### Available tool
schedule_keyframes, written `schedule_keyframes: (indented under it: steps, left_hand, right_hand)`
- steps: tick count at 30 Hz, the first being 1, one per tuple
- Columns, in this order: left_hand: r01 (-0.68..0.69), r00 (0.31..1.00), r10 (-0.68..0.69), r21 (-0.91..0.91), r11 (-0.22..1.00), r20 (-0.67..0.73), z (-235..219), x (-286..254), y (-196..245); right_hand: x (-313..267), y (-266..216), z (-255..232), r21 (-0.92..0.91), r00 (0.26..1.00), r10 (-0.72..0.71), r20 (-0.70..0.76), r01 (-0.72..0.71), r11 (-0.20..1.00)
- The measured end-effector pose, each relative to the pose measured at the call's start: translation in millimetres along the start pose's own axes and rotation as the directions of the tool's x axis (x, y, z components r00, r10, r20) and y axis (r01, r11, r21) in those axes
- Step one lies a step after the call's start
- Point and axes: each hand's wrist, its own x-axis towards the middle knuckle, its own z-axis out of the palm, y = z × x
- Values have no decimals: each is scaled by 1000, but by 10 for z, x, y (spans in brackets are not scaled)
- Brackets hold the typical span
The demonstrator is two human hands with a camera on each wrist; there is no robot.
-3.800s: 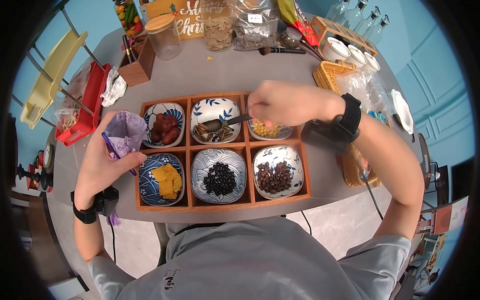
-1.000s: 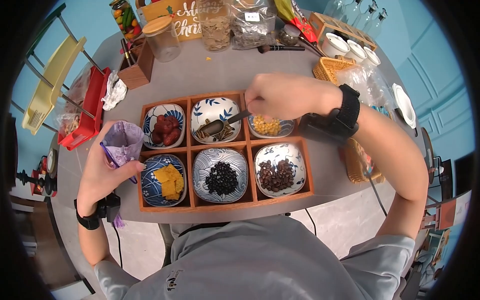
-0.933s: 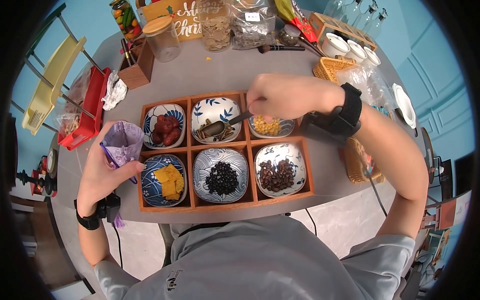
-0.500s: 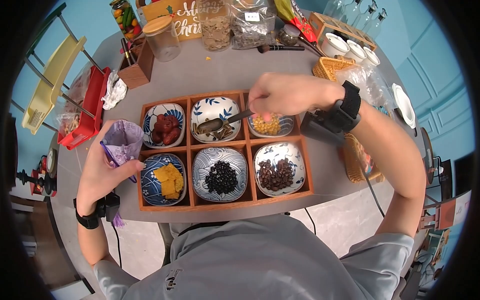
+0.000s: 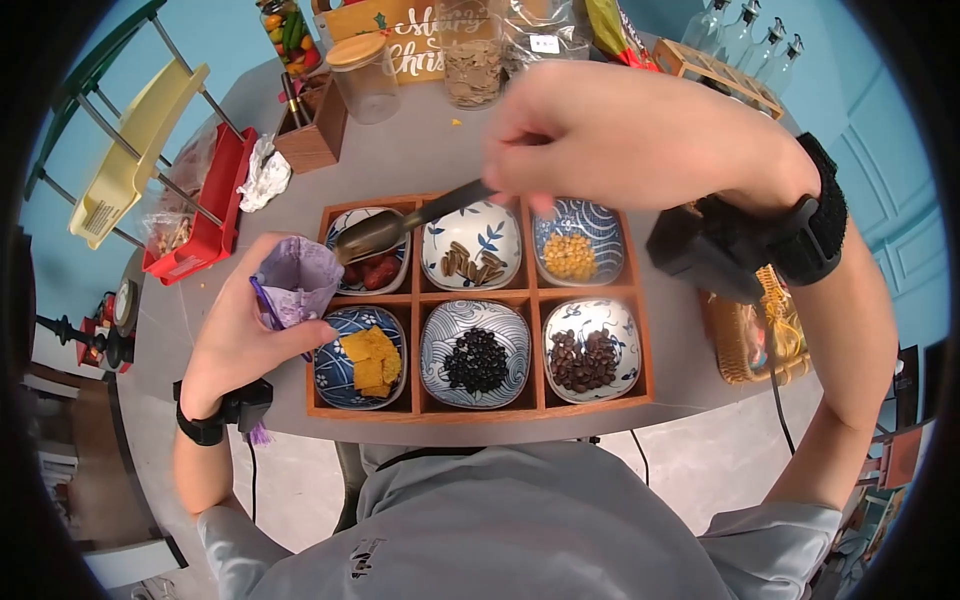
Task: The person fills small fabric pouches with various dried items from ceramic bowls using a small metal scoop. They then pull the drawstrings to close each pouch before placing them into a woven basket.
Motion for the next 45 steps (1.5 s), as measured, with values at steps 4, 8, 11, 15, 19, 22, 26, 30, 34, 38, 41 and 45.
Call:
schedule_keyframes:
  steps: [4,8,11,15,19,22,26,30,34,38,41,45]
  left_hand:
    - [-6,1000,6,4,1000,20,4,2,4]
    - [-35,999,35,-7,999,4,12,-8,-23]
    - [71,997,-70,-83,994,17,-6,-29,-22]
    - [119,993,-119,-152,981,10,-27,-44,28]
    - [62,998,-64,-100,993,-11,-24,-47,-38]
    - [17,1000,-18,-45,999,-17,-29,-49,-48]
    - [24,1000,-25,-60,998,-7,-33,-51,-67]
    - [35,999,-36,-82,996,-8,-28,-50,-40]
    - [72,997,-73,-106,992,-8,-42,-65,-38]
    - [64,997,-67,-114,991,-23,-30,-74,-49]
    - [8,1000,-9,-65,998,-18,-40,-78,-109]
    - [24,1000,-25,-55,998,-19,-49,-89,-111]
  right_hand:
    - [148,-214,208,-190,931,-320,-178,286,939]
    - [56,-394,219,-235,910,-304,-280,242,941]
    - [-63,-248,60,-396,863,-352,-363,200,896]
    - [-177,-44,-23,-583,887,-367,-281,146,799]
    - [-193,73,180,-640,912,-373,-171,185,746]
    - [-132,121,282,-627,936,-329,-128,181,758]
    - [-38,147,379,-623,927,-349,-138,193,758]
    - [58,287,471,-560,886,-420,-198,249,790]
    - [66,324,410,-507,912,-339,-231,185,842]
    - [38,449,467,-525,898,-331,-289,140,839]
    - [-20,504,595,-507,913,-269,-307,82,858]
    - [-95,597,666,-419,956,-178,-234,67,906]
